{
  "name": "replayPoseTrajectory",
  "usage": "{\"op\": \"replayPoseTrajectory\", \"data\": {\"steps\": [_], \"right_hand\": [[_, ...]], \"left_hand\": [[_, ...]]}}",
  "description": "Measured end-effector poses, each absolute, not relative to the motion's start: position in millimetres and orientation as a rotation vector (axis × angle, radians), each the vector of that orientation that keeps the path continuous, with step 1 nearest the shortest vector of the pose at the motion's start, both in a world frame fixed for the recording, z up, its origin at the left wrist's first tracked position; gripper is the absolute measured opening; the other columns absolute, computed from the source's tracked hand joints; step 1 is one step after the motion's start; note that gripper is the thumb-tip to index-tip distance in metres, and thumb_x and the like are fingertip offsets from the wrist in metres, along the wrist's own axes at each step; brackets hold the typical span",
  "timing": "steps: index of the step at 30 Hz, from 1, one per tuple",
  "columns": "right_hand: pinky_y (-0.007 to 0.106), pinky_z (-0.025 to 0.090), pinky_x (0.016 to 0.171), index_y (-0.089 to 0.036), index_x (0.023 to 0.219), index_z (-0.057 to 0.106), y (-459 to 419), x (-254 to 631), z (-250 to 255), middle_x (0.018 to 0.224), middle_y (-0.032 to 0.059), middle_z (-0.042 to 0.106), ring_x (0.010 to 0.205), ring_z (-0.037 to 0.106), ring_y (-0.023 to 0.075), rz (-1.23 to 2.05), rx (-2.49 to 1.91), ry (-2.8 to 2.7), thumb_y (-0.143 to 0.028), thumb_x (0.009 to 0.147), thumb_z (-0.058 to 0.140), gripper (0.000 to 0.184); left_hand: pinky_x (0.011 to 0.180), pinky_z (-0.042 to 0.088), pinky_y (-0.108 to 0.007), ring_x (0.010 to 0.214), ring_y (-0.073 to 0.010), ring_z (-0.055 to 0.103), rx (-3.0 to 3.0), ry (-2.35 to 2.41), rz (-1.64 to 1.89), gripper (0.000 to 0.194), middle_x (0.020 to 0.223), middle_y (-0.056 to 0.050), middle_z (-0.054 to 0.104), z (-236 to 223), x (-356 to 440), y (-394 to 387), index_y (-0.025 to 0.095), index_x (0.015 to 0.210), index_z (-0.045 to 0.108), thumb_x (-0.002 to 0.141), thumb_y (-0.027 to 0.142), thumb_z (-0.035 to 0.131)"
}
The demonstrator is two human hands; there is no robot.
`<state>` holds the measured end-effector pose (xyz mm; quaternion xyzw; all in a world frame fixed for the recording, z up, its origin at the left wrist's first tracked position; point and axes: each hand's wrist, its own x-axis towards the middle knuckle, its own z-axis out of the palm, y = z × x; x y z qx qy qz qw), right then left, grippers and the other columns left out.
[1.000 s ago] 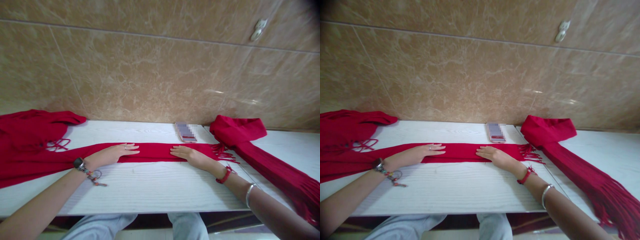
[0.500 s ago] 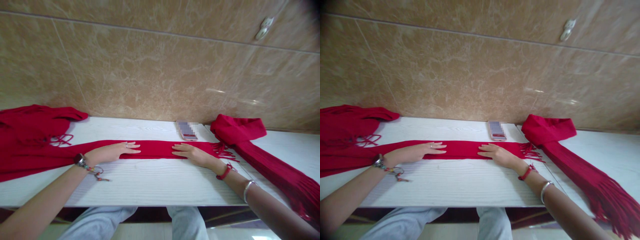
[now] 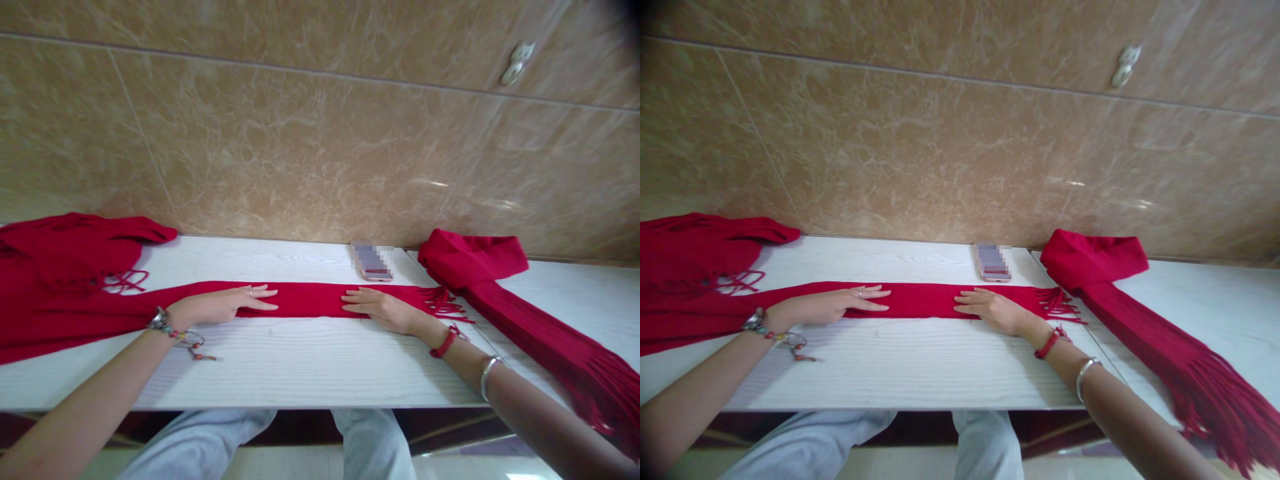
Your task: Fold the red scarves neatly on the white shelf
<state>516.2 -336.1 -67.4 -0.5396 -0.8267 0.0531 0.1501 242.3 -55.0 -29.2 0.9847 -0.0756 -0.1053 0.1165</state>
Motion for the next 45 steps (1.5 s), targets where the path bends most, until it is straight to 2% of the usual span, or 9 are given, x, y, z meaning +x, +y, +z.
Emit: {"op": "replayPoseTrajectory", "data": {"steps": [8, 12, 16, 21, 25, 30, 33, 40, 45], "right_hand": [[0.040, 0.028, 0.107, -0.022, 0.130, 0.045, -339, 511, -64, 0.134, 0.0050, 0.046, 0.128, 0.033, 0.0178, 0.088, -1.627, -2.315, -0.017, 0.090, 0.034, 0.042], [0.040, 0.030, 0.105, -0.021, 0.126, 0.050, -337, 506, -58, 0.132, 0.0080, 0.048, 0.124, 0.039, 0.0200, 0.038, -1.712, -2.209, -0.026, 0.089, 0.042, 0.039], [0.048, 0.021, 0.107, -0.024, 0.133, 0.039, -327, 496, -54, 0.140, 0.0074, 0.037, 0.131, 0.028, 0.0229, 0.009, -1.804, -2.139, -0.037, 0.090, 0.040, 0.045], [0.048, 0.013, 0.108, -0.027, 0.137, 0.032, -319, 486, -59, 0.144, 0.0036, 0.029, 0.134, 0.019, 0.0205, 0.142, -1.864, -2.261, -0.039, 0.093, 0.031, 0.045], [0.046, 0.010, 0.109, -0.028, 0.138, 0.029, -321, 486, -60, 0.146, 0.0025, 0.026, 0.135, 0.015, 0.0191, 0.161, -1.884, -2.290, -0.040, 0.094, 0.028, 0.045], [0.049, 0.010, 0.108, -0.030, 0.138, 0.029, -322, 486, -56, 0.146, 0.0025, 0.025, 0.135, 0.014, 0.0204, 0.159, -1.873, -2.281, -0.041, 0.094, 0.028, 0.045], [0.052, 0.011, 0.107, -0.031, 0.138, 0.028, -323, 483, -54, 0.147, 0.0032, 0.023, 0.135, 0.014, 0.0219, 0.135, -1.881, -2.275, -0.042, 0.093, 0.029, 0.046], [0.054, 0.008, 0.107, -0.035, 0.137, 0.028, -324, 482, -51, 0.149, 0.0021, 0.018, 0.136, 0.010, 0.0243, 0.181, -1.918, -2.314, -0.045, 0.093, 0.030, 0.046], [0.053, 0.007, 0.107, -0.033, 0.137, 0.028, -325, 487, -52, 0.148, 0.0025, 0.018, 0.136, 0.011, 0.0229, 0.228, -1.914, -2.267, -0.044, 0.093, 0.027, 0.045]], "left_hand": [[0.110, 0.018, -0.031, 0.134, -0.0152, 0.020, 2.837, -0.205, -0.304, 0.077, 0.145, 0.009, 0.025, -22, 240, -59, 0.035, 0.130, 0.042, 0.067, -0.009, 0.033], [0.109, 0.020, -0.032, 0.132, -0.0159, 0.024, 2.790, -0.236, -0.128, 0.055, 0.143, 0.002, 0.031, -21, 246, -77, 0.027, 0.137, 0.032, 0.084, 0.012, 0.042], [0.110, 0.014, -0.035, 0.134, -0.0163, 0.018, 2.866, -0.177, 0.085, 0.045, 0.145, -0.001, 0.026, -35, 266, -99, 0.026, 0.139, 0.026, 0.095, 0.032, 0.032], [0.109, 0.009, -0.040, 0.136, -0.0175, 0.012, 2.994, -0.246, -0.094, 0.044, 0.147, 0.000, 0.022, -51, 276, -106, 0.028, 0.139, 0.025, 0.095, 0.034, 0.028], [0.109, 0.011, -0.040, 0.135, -0.0170, 0.014, 2.995, -0.202, -0.157, 0.042, 0.147, 0.000, 0.023, -46, 271, -105, 0.029, 0.138, 0.027, 0.096, 0.032, 0.025], [0.108, 0.018, -0.035, 0.130, -0.0146, 0.029, 2.976, -0.189, 0.024, 0.040, 0.138, -0.001, 0.040, -39, 281, -115, 0.025, 0.130, 0.043, 0.096, 0.032, 0.023], [0.107, 0.022, -0.031, 0.127, -0.0150, 0.033, 2.985, -0.236, 0.176, 0.040, 0.137, -0.006, 0.042, -42, 298, -127, 0.018, 0.126, 0.048, 0.096, 0.031, 0.026], [0.108, 0.014, -0.034, 0.134, -0.0158, 0.019, 3.037, -0.271, -0.031, 0.047, 0.145, -0.005, 0.025, -55, 311, -133, 0.019, 0.140, 0.025, 0.095, 0.036, 0.025], [0.108, 0.011, -0.035, 0.135, -0.0164, 0.014, 3.056, -0.222, -0.077, 0.047, 0.147, -0.003, 0.021, -56, 309, -131, 0.022, 0.141, 0.022, 0.096, 0.037, 0.021]]}}
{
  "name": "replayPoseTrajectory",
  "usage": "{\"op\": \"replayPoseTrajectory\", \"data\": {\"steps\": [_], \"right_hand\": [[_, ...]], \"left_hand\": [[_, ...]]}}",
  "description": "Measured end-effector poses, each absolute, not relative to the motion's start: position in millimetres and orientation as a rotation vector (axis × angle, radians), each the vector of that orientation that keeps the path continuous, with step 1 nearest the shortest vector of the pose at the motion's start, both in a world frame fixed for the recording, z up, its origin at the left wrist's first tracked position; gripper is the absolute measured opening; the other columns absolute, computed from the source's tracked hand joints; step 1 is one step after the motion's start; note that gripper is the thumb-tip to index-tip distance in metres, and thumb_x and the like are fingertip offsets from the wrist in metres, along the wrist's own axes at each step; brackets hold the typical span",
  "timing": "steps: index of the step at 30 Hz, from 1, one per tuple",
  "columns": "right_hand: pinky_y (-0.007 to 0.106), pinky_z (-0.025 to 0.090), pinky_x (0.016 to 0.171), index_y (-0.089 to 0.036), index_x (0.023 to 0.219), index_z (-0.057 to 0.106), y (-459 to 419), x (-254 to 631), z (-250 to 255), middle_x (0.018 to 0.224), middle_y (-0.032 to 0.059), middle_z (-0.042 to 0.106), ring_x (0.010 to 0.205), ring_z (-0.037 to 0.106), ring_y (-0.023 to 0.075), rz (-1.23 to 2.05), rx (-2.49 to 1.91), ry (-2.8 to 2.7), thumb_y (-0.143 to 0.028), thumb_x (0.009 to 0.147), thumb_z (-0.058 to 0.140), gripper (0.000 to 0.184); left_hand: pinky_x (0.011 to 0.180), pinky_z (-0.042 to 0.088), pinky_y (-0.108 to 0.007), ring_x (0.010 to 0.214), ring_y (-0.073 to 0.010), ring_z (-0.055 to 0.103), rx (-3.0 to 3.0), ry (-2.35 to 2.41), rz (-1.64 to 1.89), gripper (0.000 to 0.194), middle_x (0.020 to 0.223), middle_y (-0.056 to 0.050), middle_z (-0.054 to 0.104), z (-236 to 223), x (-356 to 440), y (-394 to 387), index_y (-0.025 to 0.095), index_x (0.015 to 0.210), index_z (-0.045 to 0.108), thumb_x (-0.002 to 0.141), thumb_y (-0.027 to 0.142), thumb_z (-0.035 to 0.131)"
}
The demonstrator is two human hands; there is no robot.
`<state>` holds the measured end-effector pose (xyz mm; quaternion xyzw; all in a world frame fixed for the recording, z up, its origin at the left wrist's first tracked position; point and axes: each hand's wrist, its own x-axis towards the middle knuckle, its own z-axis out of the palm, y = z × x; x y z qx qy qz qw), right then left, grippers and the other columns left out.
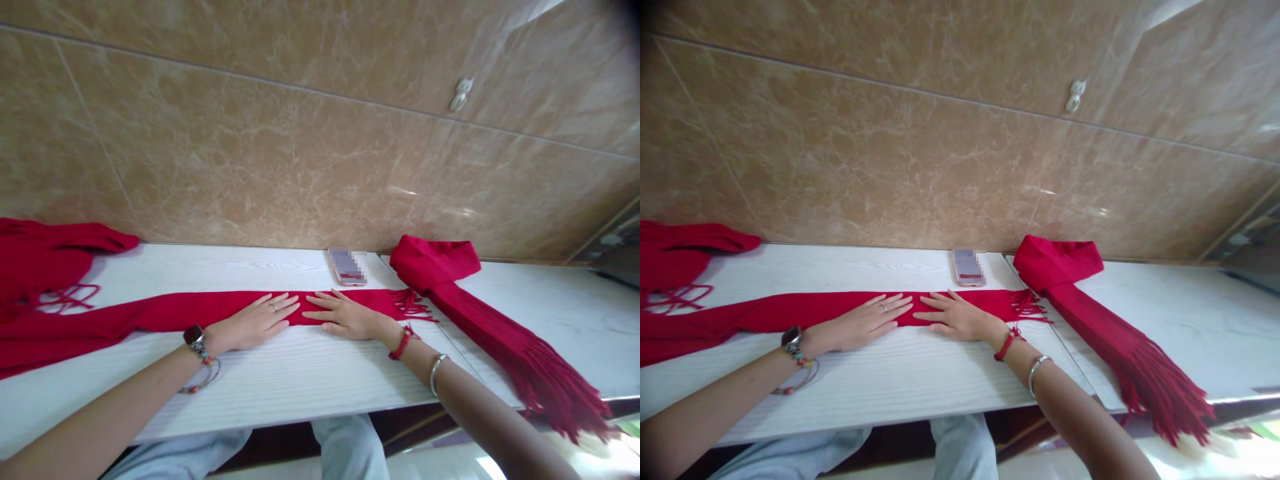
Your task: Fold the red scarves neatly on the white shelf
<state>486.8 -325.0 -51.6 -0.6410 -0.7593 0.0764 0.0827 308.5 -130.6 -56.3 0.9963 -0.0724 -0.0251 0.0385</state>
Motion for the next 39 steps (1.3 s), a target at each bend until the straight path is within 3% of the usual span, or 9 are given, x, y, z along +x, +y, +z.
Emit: {"op": "replayPoseTrajectory", "data": {"steps": [11, 20, 27, 34, 39], "right_hand": [[0.047, 0.017, 0.107, -0.025, 0.140, 0.024, -353, 507, -69, 0.147, 0.0063, 0.022, 0.135, 0.016, 0.0226, -0.023, -2.324, -1.974, -0.039, 0.095, 0.020, 0.048], [0.050, 0.026, 0.103, -0.021, 0.139, 0.028, -421, 557, -95, 0.143, 0.0115, 0.030, 0.133, 0.020, 0.0246, -0.234, -2.568, -1.611, -0.042, 0.094, 0.024, 0.051], [0.052, 0.027, 0.104, -0.020, 0.133, 0.040, -419, 544, -82, 0.138, 0.0130, 0.039, 0.131, 0.027, 0.0261, -0.321, -2.391, -1.739, -0.041, 0.089, 0.039, 0.049], [0.041, 0.044, 0.094, -0.020, 0.119, 0.055, -407, 541, -64, 0.118, 0.0097, 0.059, 0.108, 0.055, 0.0225, -0.367, -2.219, -2.082, -0.013, 0.081, 0.041, 0.041], [0.038, 0.047, 0.088, -0.018, 0.112, 0.060, -399, 548, -61, 0.108, 0.0092, 0.065, 0.099, 0.060, 0.0218, -0.376, -2.308, -2.036, -0.006, 0.077, 0.040, 0.042]], "left_hand": [[0.106, 0.013, -0.040, 0.134, -0.0204, 0.017, 3.043, -0.204, -0.045, 0.045, 0.147, -0.002, 0.022, -60, 312, -128, 0.031, 0.140, 0.024, 0.095, 0.037, 0.023], [0.106, 0.013, -0.039, 0.133, -0.0197, 0.020, 3.021, -0.293, 0.075, 0.043, 0.145, -0.003, 0.027, -66, 313, -124, 0.030, 0.138, 0.028, 0.095, 0.034, 0.026], [0.104, 0.020, -0.026, 0.127, -0.0139, 0.033, 2.997, -0.374, 0.112, 0.040, 0.138, 0.000, 0.041, -52, 306, -114, 0.026, 0.132, 0.040, 0.093, 0.032, 0.034], [0.096, 0.032, -0.025, 0.115, -0.0148, 0.048, 3.068, -0.246, 0.091, 0.055, 0.132, 0.000, 0.048, -29, 284, -104, 0.025, 0.131, 0.041, 0.079, 0.009, 0.039], [0.086, 0.041, -0.026, 0.099, -0.0178, 0.058, 3.169, -0.033, 0.199, 0.046, 0.117, -0.004, 0.059, -26, 284, -94, 0.023, 0.124, 0.051, 0.082, 0.013, 0.036]]}}
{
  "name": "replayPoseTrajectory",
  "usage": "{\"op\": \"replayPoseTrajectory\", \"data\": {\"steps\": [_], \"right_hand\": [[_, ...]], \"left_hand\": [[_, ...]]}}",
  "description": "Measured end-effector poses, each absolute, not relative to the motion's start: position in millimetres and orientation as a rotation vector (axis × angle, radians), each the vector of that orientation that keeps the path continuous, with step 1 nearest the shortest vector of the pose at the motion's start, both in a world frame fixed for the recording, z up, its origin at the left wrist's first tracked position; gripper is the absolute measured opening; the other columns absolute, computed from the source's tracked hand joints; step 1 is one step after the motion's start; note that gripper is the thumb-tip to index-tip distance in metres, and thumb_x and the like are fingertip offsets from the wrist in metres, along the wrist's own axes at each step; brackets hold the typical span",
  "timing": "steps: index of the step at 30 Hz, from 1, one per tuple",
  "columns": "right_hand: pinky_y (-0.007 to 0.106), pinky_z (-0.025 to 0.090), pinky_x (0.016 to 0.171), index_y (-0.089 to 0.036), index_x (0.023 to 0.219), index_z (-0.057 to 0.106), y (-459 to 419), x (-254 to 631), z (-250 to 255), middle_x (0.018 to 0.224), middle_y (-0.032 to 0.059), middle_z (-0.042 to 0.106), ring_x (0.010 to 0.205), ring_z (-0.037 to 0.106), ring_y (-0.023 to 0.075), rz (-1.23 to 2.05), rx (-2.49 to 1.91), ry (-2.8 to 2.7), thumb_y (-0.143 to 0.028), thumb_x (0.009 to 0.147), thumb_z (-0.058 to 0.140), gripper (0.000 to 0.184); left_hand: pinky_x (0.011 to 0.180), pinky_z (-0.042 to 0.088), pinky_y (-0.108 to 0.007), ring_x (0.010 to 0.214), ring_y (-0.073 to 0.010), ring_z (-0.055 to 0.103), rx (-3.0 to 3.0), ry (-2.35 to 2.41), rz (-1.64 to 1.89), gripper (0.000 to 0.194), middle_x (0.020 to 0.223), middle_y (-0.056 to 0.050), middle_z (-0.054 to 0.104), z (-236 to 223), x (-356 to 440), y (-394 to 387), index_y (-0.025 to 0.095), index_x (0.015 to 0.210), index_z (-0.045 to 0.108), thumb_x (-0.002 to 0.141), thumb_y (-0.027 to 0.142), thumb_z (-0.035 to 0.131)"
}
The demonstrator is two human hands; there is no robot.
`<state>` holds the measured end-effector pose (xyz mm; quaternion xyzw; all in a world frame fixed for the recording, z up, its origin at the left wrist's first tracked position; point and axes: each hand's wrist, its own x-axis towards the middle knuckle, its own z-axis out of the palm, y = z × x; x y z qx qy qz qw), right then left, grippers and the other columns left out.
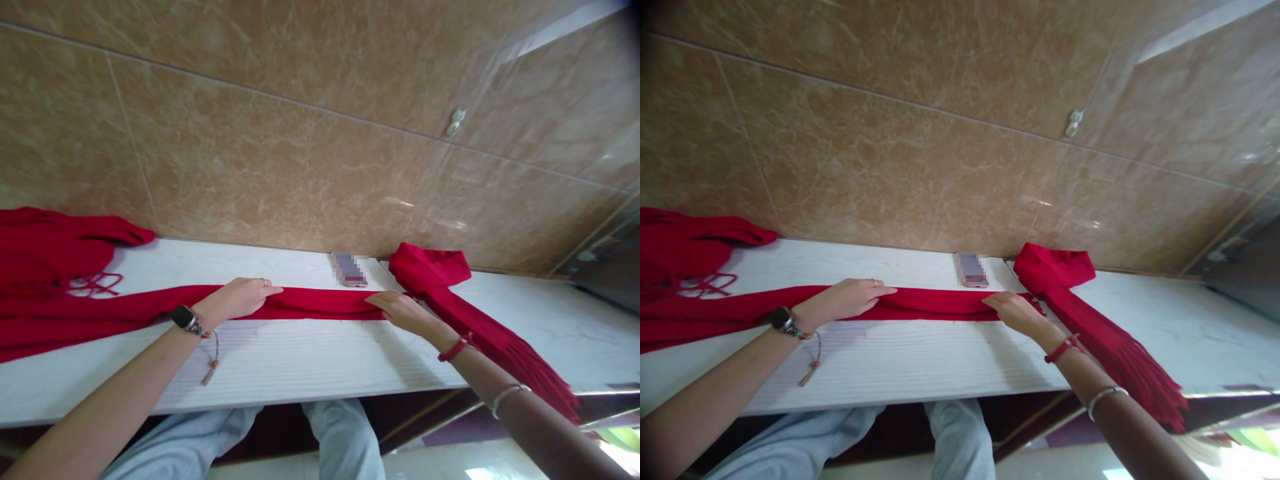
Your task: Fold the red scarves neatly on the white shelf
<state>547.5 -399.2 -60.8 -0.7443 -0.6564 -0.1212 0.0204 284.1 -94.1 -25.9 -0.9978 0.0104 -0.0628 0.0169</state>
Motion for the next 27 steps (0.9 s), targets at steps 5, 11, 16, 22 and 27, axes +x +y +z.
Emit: {"op": "replayPoseTrajectory", "data": {"steps": [5, 11, 16, 22, 27], "right_hand": [[0.032, 0.049, 0.080, -0.016, 0.103, 0.062, -381, 572, -39, 0.098, 0.0090, 0.067, 0.088, 0.063, 0.0203, -0.469, -2.439, -1.764, -0.015, 0.087, 0.035, 0.031], [0.026, 0.045, 0.083, -0.015, 0.101, 0.064, -337, 610, -16, 0.100, 0.0087, 0.068, 0.092, 0.062, 0.0187, -0.412, -2.635, -1.647, -0.015, 0.086, 0.042, 0.027], [0.031, 0.044, 0.084, -0.016, 0.102, 0.065, -314, 623, -30, 0.100, 0.0107, 0.067, 0.095, 0.060, 0.0208, -0.443, -2.747, -1.493, -0.009, 0.081, 0.043, 0.031], [0.039, 0.033, 0.099, -0.012, 0.122, 0.051, -318, 577, -45, 0.127, 0.0158, 0.049, 0.120, 0.042, 0.0239, -0.610, -2.567, -1.492, -0.017, 0.087, 0.038, 0.038], [0.045, 0.022, 0.106, -0.023, 0.136, 0.035, -337, 521, -65, 0.143, 0.0068, 0.032, 0.133, 0.021, 0.0219, -0.248, -2.162, -2.017, -0.037, 0.092, 0.032, 0.046]], "left_hand": [[0.088, 0.040, -0.027, 0.099, -0.0185, 0.057, -3.146, -0.001, -0.366, 0.032, 0.109, -0.006, 0.063, -12, 304, -60, 0.018, 0.107, 0.061, 0.088, 0.024, 0.037], [0.081, 0.041, -0.023, 0.090, -0.0166, 0.061, -3.185, -0.143, -0.194, 0.027, 0.099, -0.007, 0.067, 5, 341, -25, 0.016, 0.102, 0.063, 0.085, 0.022, 0.044], [0.078, 0.042, -0.021, 0.092, -0.0163, 0.060, -3.043, -0.190, 0.023, 0.027, 0.101, -0.005, 0.066, -7, 353, -5, 0.019, 0.105, 0.062, 0.083, 0.021, 0.047], [0.096, 0.033, -0.034, 0.115, -0.0215, 0.047, -2.791, -0.175, -0.208, 0.045, 0.126, -0.009, 0.052, -18, 333, -20, 0.023, 0.128, 0.046, 0.084, 0.015, 0.046], [0.107, 0.017, -0.038, 0.130, -0.0204, 0.028, -2.876, 0.033, -0.379, 0.040, 0.142, -0.005, 0.034, -45, 301, -63, 0.027, 0.130, 0.044, 0.091, 0.025, 0.039]]}}
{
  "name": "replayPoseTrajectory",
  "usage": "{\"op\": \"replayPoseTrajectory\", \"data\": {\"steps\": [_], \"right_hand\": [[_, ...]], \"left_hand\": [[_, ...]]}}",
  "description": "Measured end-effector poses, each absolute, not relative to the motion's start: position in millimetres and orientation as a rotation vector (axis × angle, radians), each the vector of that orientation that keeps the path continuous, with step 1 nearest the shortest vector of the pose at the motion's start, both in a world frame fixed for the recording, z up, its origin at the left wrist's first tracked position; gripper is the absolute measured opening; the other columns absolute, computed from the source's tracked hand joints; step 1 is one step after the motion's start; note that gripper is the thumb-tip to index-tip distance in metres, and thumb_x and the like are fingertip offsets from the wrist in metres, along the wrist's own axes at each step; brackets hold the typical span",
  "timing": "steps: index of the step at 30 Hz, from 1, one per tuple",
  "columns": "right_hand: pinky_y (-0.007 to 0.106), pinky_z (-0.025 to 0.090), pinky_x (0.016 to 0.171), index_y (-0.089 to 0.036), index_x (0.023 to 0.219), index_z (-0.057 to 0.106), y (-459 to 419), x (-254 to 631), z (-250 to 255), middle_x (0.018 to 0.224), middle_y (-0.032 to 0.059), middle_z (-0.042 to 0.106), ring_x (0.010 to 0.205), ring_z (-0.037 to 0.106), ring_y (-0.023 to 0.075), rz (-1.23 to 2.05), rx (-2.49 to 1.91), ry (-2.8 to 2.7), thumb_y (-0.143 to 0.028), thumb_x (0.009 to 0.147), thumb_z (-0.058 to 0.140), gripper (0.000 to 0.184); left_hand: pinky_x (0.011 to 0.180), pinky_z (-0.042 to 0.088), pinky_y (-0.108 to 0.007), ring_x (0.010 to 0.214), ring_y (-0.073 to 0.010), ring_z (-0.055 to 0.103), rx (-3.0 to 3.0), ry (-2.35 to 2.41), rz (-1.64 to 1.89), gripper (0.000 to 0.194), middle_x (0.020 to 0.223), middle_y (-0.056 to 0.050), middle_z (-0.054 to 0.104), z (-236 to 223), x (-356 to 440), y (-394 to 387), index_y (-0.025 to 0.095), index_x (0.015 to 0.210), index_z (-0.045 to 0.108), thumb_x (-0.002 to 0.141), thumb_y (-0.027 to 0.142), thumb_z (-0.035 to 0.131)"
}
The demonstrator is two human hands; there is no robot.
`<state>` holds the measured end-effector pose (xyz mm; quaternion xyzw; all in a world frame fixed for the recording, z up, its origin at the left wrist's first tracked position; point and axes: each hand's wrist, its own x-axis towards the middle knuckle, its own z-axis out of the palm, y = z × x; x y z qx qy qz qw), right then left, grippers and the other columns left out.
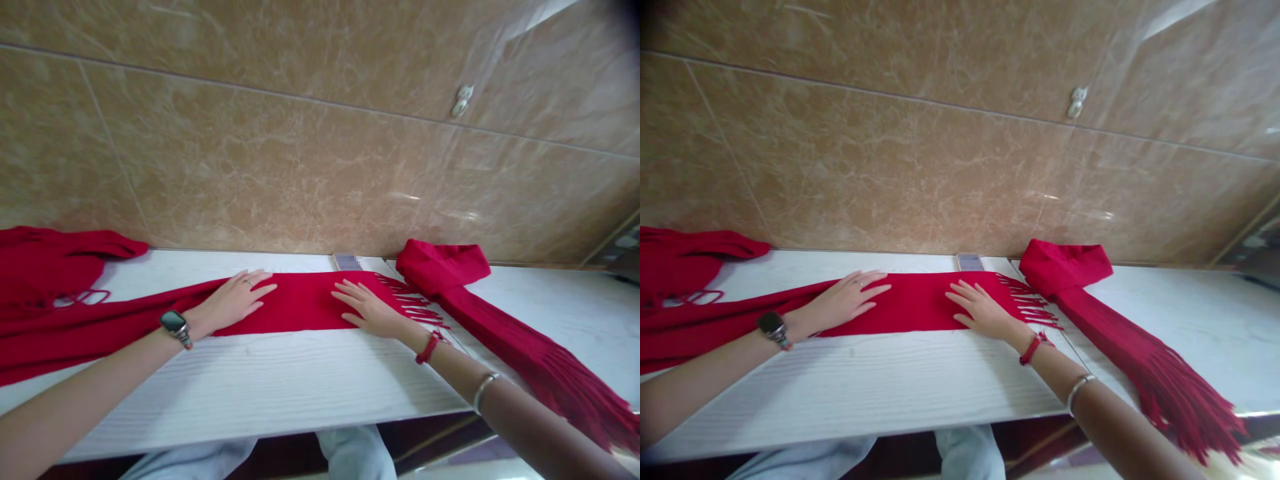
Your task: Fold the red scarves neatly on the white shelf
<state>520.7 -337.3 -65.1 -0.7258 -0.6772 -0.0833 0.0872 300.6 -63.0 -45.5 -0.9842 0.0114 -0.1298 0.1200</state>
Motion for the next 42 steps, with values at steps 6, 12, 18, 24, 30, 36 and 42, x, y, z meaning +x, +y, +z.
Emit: {"op": "replayPoseTrajectory", "data": {"steps": [6, 12, 18, 24, 30, 36, 42], "right_hand": [[0.049, 0.018, 0.106, -0.026, 0.138, 0.028, -355, 502, -73, 0.145, 0.0061, 0.029, 0.134, 0.020, 0.0207, -0.021, -2.254, -2.006, -0.040, 0.094, 0.022, 0.047], [0.050, 0.017, 0.106, -0.026, 0.139, 0.025, -392, 484, -73, 0.146, 0.0054, 0.024, 0.134, 0.019, 0.0208, 0.047, -2.271, -1.990, -0.041, 0.094, 0.021, 0.048], [0.050, 0.023, 0.105, -0.030, 0.135, 0.035, -416, 495, -81, 0.143, 0.0041, 0.032, 0.132, 0.024, 0.0232, 0.135, -2.216, -2.022, -0.046, 0.091, 0.028, 0.047], [0.052, 0.019, 0.107, -0.033, 0.137, 0.030, -345, 461, -65, 0.145, 0.0019, 0.026, 0.133, 0.020, 0.0258, 0.094, -2.046, -2.073, -0.051, 0.087, 0.036, 0.053], [0.054, 0.013, 0.107, -0.034, 0.137, 0.025, -307, 437, -77, 0.145, 0.0008, 0.025, 0.133, 0.016, 0.0244, 0.250, -1.978, -2.176, -0.050, 0.090, 0.029, 0.050], [0.054, 0.012, 0.107, -0.033, 0.138, 0.023, -312, 440, -79, 0.146, 0.0012, 0.023, 0.134, 0.015, 0.0235, 0.222, -1.989, -2.199, -0.049, 0.091, 0.028, 0.050], [0.051, 0.023, 0.106, -0.024, 0.133, 0.041, -312, 432, -71, 0.139, 0.0083, 0.039, 0.130, 0.030, 0.0242, 0.020, -1.920, -2.142, -0.040, 0.091, 0.034, 0.045]], "left_hand": [[0.105, 0.019, -0.045, 0.135, -0.0228, 0.015, -3.086, -0.266, 0.051, 0.047, 0.147, -0.005, 0.019, -67, 273, -76, 0.026, 0.139, 0.026, 0.093, 0.035, 0.030], [0.106, 0.013, -0.048, 0.136, -0.0244, 0.008, -3.138, -0.274, 0.182, 0.051, 0.149, -0.006, 0.011, -57, 248, -117, 0.026, 0.141, 0.020, 0.093, 0.039, 0.030], [0.106, 0.013, -0.050, 0.136, -0.0284, 0.008, -3.239, -0.238, 0.167, 0.056, 0.149, -0.007, 0.011, -42, 201, -131, 0.028, 0.140, 0.023, 0.090, 0.050, 0.034], [0.107, 0.014, -0.044, 0.136, -0.0230, 0.006, -3.179, -0.566, 0.126, 0.051, 0.149, -0.005, 0.010, -29, 144, -88, 0.029, 0.141, 0.021, 0.093, 0.044, 0.030], [0.106, 0.009, -0.051, 0.136, -0.0241, 0.001, -3.086, -0.929, 0.197, 0.050, 0.150, -0.002, 0.005, -36, 119, -25, 0.033, 0.140, 0.020, 0.093, 0.047, 0.027], [0.106, 0.008, -0.050, 0.136, -0.0234, 0.002, -3.035, -1.114, 0.280, 0.054, 0.149, -0.006, 0.007, -42, 118, 15, 0.028, 0.142, 0.017, 0.092, 0.049, 0.021], [0.105, 0.016, -0.046, 0.135, -0.0268, 0.014, -2.982, -0.895, 0.222, 0.056, 0.146, -0.014, 0.019, -27, 161, -3, 0.019, 0.137, 0.033, 0.090, 0.050, 0.028]]}}
